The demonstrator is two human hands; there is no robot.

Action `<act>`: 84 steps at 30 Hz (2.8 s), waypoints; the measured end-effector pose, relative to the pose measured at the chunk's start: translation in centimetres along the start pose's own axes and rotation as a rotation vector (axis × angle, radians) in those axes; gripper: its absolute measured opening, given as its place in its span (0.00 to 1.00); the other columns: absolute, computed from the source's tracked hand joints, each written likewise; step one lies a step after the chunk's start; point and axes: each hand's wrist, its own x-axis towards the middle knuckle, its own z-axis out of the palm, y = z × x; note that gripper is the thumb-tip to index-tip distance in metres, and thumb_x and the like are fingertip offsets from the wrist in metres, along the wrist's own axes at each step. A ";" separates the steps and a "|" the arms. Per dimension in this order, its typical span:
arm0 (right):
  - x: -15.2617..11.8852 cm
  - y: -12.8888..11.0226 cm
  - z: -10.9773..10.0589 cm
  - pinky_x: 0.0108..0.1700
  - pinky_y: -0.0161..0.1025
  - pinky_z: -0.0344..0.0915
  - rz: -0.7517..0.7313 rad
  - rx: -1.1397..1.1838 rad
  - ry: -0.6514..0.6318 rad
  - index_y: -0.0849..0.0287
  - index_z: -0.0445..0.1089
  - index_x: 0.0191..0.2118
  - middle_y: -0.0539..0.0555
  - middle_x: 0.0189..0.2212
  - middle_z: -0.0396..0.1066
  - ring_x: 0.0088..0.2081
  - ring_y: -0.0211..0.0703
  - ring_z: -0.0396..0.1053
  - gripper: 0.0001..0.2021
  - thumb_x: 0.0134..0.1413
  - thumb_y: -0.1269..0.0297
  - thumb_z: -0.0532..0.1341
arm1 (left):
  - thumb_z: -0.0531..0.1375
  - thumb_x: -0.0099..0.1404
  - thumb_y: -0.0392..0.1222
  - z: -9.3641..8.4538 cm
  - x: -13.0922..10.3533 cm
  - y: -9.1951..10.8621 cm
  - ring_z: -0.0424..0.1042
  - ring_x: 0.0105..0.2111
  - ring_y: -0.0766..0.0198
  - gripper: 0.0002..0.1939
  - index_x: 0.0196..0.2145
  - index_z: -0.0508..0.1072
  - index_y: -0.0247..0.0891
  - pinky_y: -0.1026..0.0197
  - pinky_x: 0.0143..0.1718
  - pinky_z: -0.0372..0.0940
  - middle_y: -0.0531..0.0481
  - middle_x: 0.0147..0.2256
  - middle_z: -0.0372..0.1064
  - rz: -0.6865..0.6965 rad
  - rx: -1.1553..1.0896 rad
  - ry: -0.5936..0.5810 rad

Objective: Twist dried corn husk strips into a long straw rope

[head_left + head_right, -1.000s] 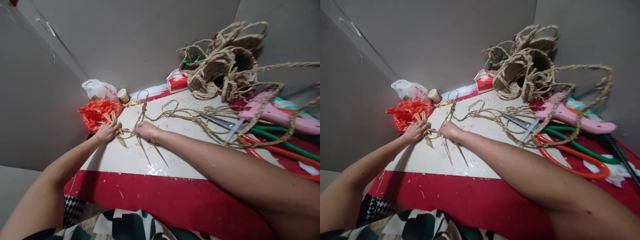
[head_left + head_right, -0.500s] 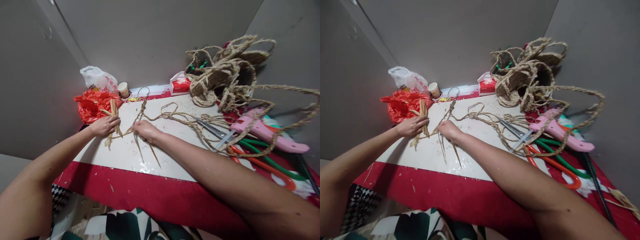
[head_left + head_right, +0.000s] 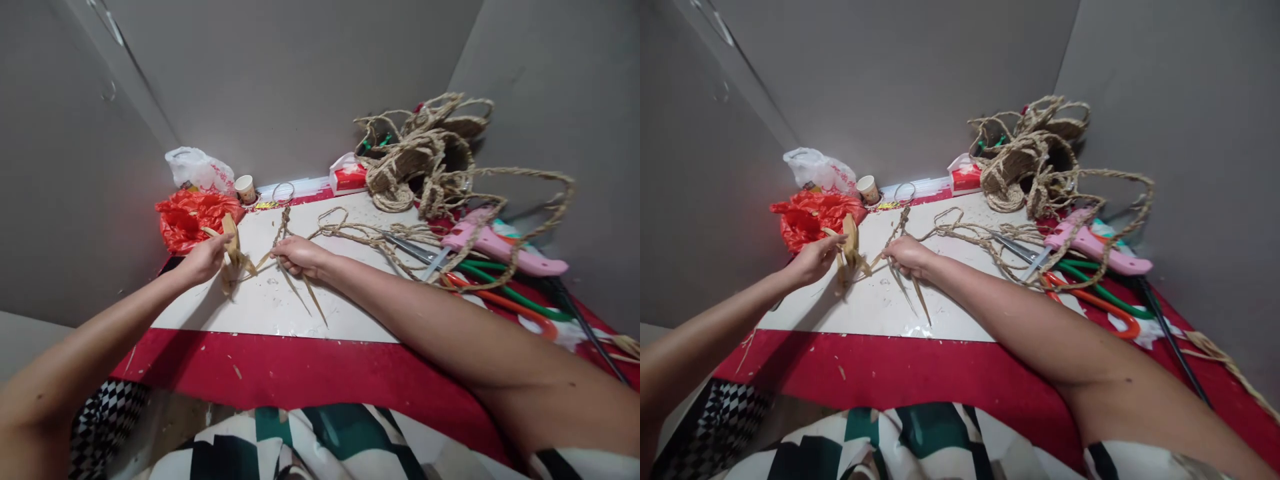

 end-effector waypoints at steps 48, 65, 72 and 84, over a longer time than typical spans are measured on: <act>0.4 0.3 0.2 0.14 0.29 0.34 0.029 0.073 0.084 0.61 0.62 0.26 0.40 0.11 0.44 0.13 0.27 0.37 0.09 0.56 0.65 0.57 | 0.60 0.45 0.32 -2.2 6.0 -11.7 0.68 0.23 0.69 0.07 0.26 0.68 0.35 0.68 0.25 0.63 0.51 0.24 0.69 -0.609 -1.169 0.241; 0.4 0.4 0.3 0.14 0.28 0.35 0.030 0.083 0.073 0.61 0.62 0.26 0.40 0.12 0.45 0.13 0.26 0.37 0.09 0.56 0.66 0.57 | 0.59 0.54 0.50 1.3 7.1 -7.6 0.70 0.31 0.52 0.11 0.25 0.71 0.40 0.58 0.31 0.57 0.45 0.25 0.70 -0.383 0.069 0.267; 0.6 0.4 0.1 0.14 0.28 0.34 0.037 0.081 0.058 0.62 0.62 0.26 0.41 0.12 0.44 0.13 0.26 0.38 0.10 0.59 0.67 0.54 | 0.61 0.47 0.41 1.2 8.1 -10.0 0.60 0.19 0.68 0.07 0.19 0.66 0.37 0.65 0.24 0.56 0.54 0.16 0.61 -0.429 -0.493 0.257; 0.3 0.0 0.4 0.13 0.27 0.34 0.005 0.118 0.090 0.63 0.63 0.26 0.41 0.10 0.45 0.12 0.25 0.39 0.09 0.57 0.69 0.55 | 0.64 0.46 0.29 1.7 3.9 0.7 0.68 0.21 0.71 0.17 0.36 0.71 0.34 0.67 0.24 0.68 0.55 0.23 0.68 -0.428 -1.515 -0.144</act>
